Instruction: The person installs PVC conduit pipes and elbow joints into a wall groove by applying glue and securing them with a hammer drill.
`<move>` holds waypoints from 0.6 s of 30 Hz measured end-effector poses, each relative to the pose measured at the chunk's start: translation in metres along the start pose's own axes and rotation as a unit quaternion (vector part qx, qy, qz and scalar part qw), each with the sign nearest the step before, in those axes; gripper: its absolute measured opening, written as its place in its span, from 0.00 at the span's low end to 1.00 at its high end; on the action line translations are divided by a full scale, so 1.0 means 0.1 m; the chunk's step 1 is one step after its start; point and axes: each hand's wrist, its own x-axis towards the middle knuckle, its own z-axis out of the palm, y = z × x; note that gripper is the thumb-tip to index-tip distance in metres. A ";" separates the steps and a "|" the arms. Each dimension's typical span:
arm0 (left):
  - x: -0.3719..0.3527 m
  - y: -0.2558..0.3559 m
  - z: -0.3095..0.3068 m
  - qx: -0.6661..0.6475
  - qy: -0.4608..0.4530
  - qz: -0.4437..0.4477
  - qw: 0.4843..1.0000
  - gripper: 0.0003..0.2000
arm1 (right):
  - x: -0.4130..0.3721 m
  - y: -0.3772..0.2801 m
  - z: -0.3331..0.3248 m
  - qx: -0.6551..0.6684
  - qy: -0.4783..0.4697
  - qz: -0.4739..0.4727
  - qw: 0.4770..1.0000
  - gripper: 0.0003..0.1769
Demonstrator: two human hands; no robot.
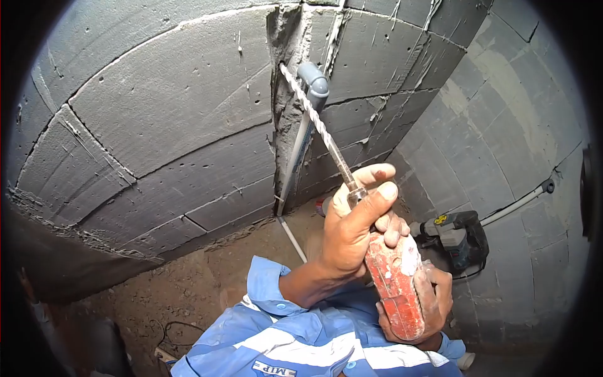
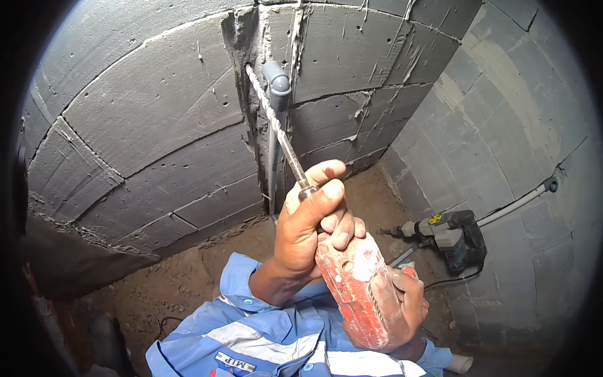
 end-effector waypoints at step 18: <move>0.49 -0.04 -0.87 0.363 0.083 0.462 0.805 0.27 | 0.06 0.08 -0.14 0.098 -0.001 0.037 0.994 0.44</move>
